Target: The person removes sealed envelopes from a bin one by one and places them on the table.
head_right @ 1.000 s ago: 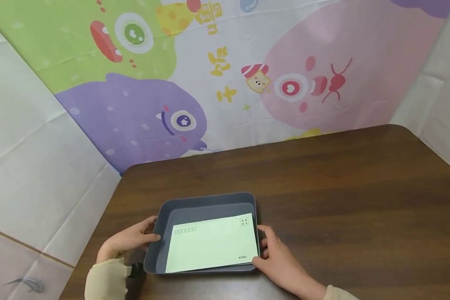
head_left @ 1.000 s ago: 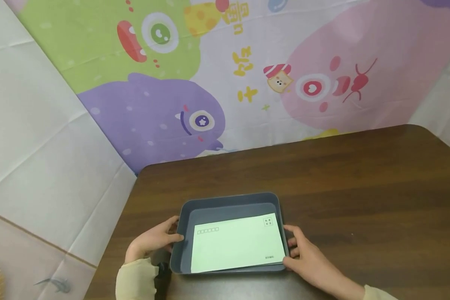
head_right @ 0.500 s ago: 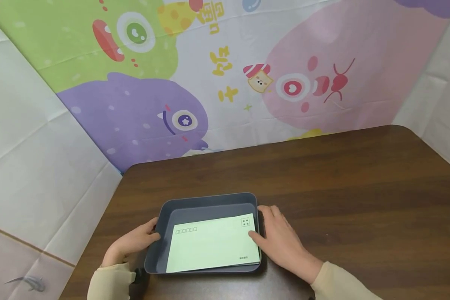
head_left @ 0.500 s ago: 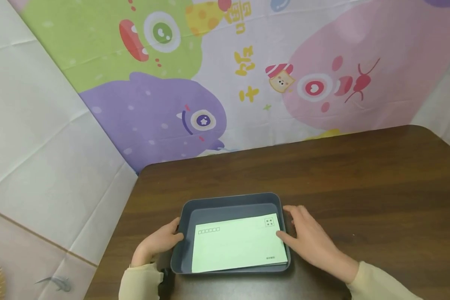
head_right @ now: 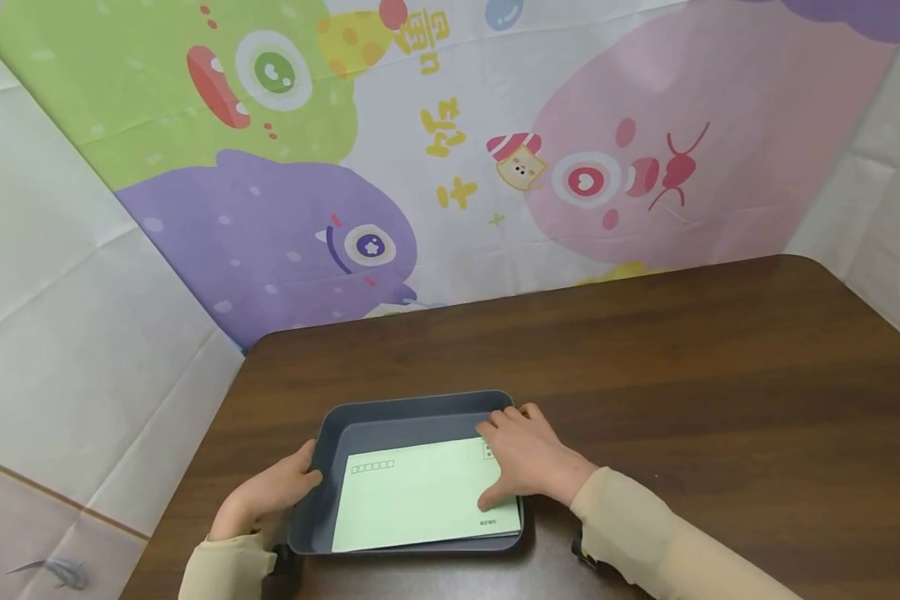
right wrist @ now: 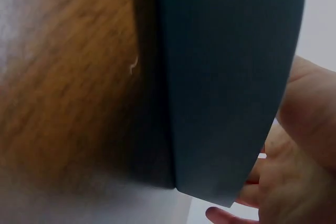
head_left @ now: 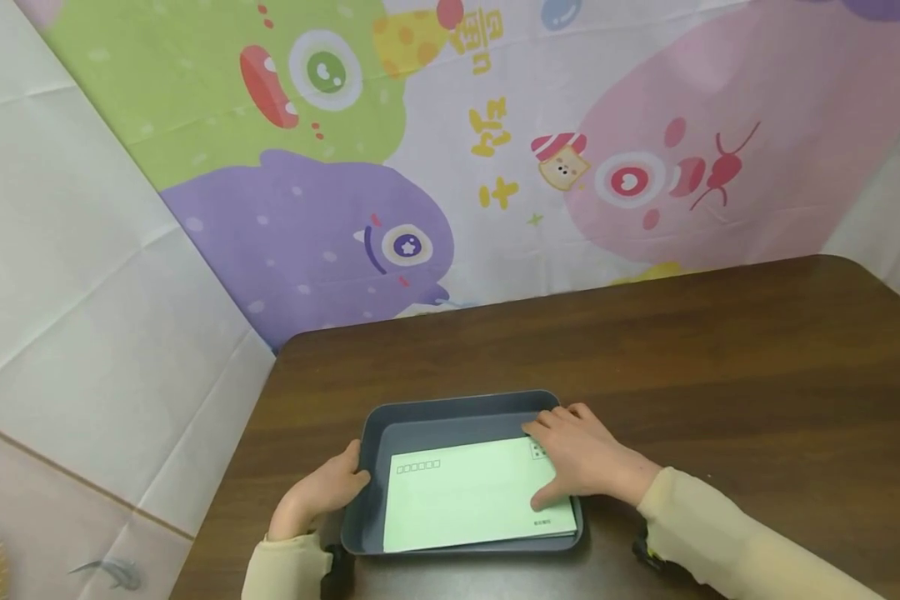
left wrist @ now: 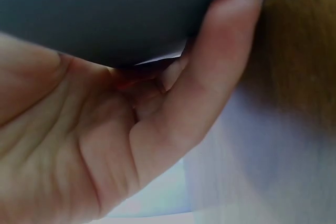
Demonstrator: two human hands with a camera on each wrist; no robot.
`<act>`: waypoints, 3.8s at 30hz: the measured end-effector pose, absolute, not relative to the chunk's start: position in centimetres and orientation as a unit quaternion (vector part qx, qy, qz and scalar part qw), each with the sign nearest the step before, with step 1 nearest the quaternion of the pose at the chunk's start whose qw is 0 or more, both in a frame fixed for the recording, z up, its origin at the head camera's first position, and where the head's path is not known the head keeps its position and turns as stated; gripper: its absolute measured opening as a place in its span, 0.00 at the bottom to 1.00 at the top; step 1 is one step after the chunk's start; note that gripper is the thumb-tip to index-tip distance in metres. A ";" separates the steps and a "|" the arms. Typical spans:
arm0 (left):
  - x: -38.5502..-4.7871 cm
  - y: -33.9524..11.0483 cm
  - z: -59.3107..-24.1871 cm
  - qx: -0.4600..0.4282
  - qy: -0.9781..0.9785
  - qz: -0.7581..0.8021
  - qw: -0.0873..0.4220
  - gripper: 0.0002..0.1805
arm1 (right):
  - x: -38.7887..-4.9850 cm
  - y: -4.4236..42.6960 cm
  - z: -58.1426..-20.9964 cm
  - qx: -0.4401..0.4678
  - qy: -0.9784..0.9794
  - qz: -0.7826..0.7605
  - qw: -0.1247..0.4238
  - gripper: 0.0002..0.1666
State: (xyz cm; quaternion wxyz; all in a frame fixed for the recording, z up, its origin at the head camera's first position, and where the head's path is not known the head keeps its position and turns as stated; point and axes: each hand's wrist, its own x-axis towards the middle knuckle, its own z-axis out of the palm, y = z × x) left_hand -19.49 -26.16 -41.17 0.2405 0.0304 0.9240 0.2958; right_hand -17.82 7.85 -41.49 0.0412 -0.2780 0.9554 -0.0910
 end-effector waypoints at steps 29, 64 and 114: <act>-19.2 -26.3 -41.2 0.029 0.915 0.318 0.246 0.35 | -18.7 7.4 -41.3 -0.230 0.931 -0.279 0.050 0.42; -19.1 -26.3 -41.2 0.031 0.905 0.324 0.275 0.35 | -22.4 8.4 -41.9 -0.088 0.825 -0.558 -0.007 0.20; -18.6 -26.6 -41.7 0.038 0.896 0.353 0.266 0.35 | -33.7 8.4 -42.4 0.134 0.711 -0.679 0.123 0.31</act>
